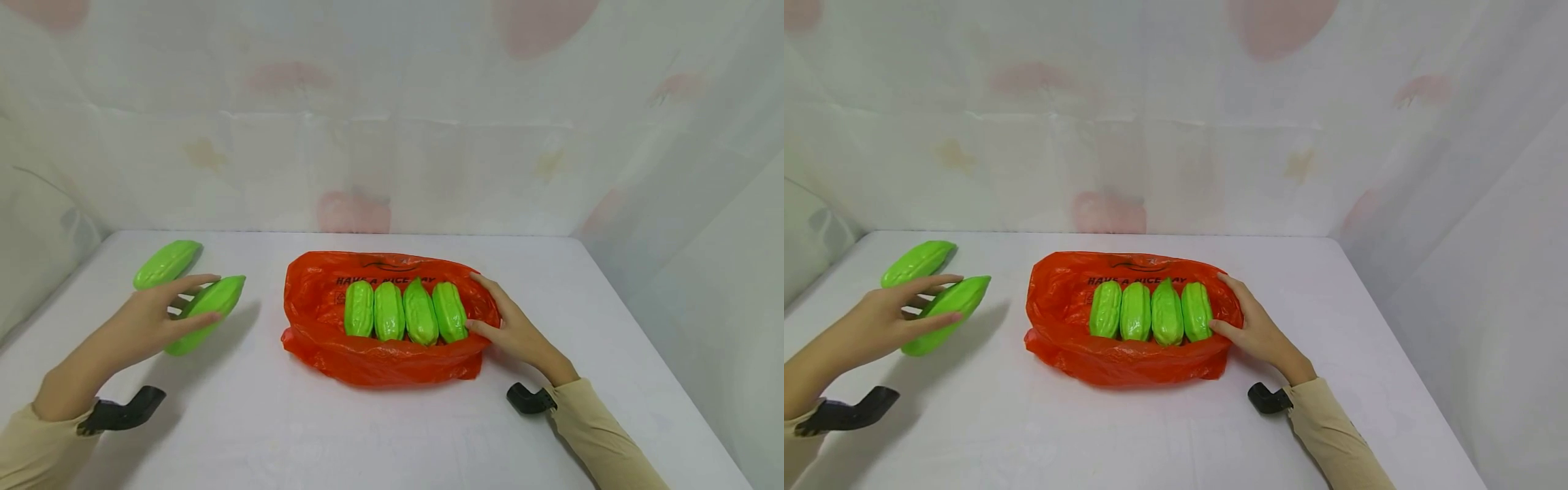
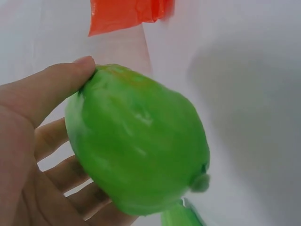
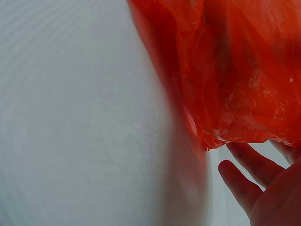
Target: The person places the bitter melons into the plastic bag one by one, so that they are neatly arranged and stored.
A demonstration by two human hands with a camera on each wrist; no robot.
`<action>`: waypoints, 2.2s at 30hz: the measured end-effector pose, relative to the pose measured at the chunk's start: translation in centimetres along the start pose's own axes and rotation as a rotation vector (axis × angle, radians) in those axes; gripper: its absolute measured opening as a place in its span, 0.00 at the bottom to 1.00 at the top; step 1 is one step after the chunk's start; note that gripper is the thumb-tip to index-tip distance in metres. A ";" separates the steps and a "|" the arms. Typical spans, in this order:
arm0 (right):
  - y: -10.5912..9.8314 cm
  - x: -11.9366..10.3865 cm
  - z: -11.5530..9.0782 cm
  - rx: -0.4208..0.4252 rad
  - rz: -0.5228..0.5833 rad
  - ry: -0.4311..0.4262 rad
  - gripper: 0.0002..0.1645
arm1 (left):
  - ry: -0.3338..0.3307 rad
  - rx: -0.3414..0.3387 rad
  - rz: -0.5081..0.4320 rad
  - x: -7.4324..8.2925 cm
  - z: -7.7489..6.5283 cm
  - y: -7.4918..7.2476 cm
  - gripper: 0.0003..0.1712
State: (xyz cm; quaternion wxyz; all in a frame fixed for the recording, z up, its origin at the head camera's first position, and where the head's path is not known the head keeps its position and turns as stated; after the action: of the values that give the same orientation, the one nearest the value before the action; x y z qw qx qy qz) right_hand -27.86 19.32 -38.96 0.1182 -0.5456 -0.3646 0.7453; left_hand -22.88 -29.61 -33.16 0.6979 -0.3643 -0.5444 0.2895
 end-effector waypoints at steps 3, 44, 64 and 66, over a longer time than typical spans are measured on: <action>0.0 0.0 0.0 0.000 -0.001 -0.001 0.45 | -0.002 -0.008 0.005 0.5 0.2 0.1 0.36; 0.0 0.0 0.0 -0.010 0.007 0.019 0.45 | 0.028 0.087 -0.062 8.3 3.6 1.4 0.34; 0.0 -0.1 0.0 -0.005 -0.003 0.014 0.45 | 0.087 0.052 -0.102 11.8 6.1 4.2 0.30; 0.0 -0.1 -0.1 -0.006 -0.002 0.017 0.45 | 0.091 0.042 -0.103 12.1 6.3 4.6 0.30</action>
State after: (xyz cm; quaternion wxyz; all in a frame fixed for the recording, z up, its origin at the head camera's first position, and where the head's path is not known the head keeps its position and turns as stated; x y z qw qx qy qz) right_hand -27.77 19.29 -38.87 0.1207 -0.5520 -0.3662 0.7394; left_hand -26.19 -16.10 -29.46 0.7435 -0.3338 -0.5240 0.2475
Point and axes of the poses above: each hand's wrist, its own z-axis towards the middle knuckle, its own y-axis out of the palm, x = y × z, the point moved 8 cm from there along z, towards the middle knuckle, and after that the axes turned 6 degrees about -z, right-handed, at the moved point
